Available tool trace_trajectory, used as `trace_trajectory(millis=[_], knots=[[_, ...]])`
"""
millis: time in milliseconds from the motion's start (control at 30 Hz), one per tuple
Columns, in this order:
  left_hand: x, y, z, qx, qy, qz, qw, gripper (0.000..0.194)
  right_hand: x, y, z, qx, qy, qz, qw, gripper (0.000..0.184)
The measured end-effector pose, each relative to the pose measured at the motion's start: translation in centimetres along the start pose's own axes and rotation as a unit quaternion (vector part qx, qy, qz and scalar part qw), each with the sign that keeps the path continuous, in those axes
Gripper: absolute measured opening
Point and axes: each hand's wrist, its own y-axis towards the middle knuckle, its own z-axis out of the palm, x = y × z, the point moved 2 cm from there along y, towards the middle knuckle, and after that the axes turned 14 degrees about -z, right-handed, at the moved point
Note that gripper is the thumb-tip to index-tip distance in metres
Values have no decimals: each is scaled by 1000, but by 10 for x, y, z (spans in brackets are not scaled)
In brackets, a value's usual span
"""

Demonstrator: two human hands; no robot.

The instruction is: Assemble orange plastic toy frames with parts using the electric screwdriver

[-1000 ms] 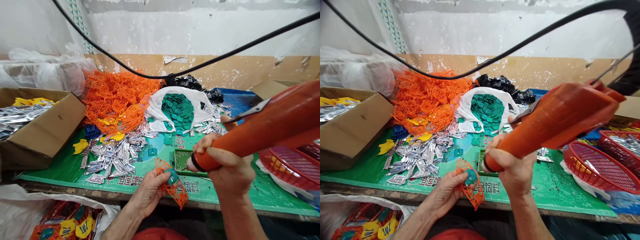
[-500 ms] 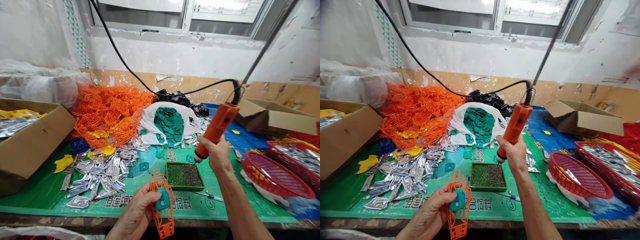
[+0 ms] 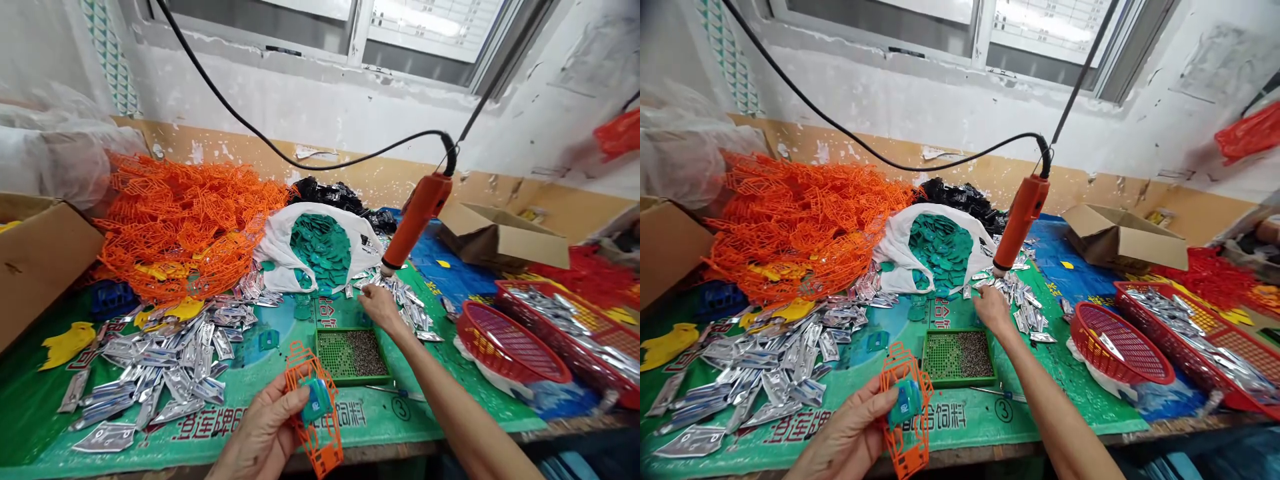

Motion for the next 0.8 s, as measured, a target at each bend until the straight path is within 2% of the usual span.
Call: trace_trajectory(millis=[167, 300, 433, 567, 633, 700, 733, 800], knots=[[-3, 1, -6, -12, 4, -1, 1000, 42, 16, 19, 20, 54, -100, 14, 993, 34], [-8, -4, -8, -22, 14, 16, 1000, 37, 23, 18, 25, 57, -109, 21, 992, 34], [-9, -9, -10, -28, 22, 27, 999, 34, 31, 1, 13, 34, -54, 24, 998, 34], [-8, -8, -12, -15, 27, 39, 999, 33, 47, -38, -9, 22, 76, -6, 997, 22], [-7, -6, -11, -15, 19, 47, 999, 35, 59, -65, -16, 47, 177, -40, 982, 26], [-6, -5, -8, -23, 11, 66, 998, 38, 71, -93, -17, 80, 276, -65, 956, 30], [-6, -4, -7, -29, 10, 78, 997, 40, 77, -106, -16, 90, 333, -67, 936, 31], [-7, -5, -2, -43, 17, 109, 993, 43, 88, -128, -10, 110, 478, -38, 871, 33]])
